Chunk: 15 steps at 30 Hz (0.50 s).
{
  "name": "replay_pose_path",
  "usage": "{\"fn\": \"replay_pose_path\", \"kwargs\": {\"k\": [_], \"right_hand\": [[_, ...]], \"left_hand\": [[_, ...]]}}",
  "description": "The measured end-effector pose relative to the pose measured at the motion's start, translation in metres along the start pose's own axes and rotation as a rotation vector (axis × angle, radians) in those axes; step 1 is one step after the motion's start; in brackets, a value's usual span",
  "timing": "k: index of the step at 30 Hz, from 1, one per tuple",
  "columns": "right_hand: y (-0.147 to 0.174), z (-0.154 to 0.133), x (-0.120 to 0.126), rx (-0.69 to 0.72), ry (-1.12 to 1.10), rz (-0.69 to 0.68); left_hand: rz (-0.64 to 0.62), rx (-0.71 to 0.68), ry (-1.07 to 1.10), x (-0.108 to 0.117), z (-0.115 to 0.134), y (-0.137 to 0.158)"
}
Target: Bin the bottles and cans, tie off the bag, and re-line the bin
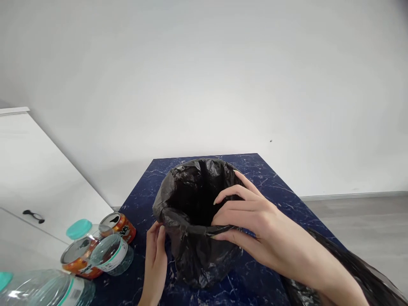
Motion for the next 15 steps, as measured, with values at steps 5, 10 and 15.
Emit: {"fn": "replay_pose_path", "kwargs": {"k": [5,10,15], "right_hand": [[0.002,0.001,-0.001,0.027,-0.019,-0.044],[0.008,-0.002,0.000,0.015,0.007,-0.037],[0.015,-0.015,0.013,0.018,0.095,0.136]], "left_hand": [[-0.041,-0.010,0.037,-0.007,-0.009,0.007],[-0.050,0.013,0.126,-0.009,-0.004,0.029],[0.170,-0.214,-0.076,0.037,0.036,0.071]]}}
Point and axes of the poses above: each hand's wrist, its own y-axis away from the middle knuckle, its own x-axis out of the back of the hand, z = x × y, the point moved 8 cm from there along -y, towards the middle knuckle, and after that the axes turned 3 degrees about -x, right-handed, at the moved point
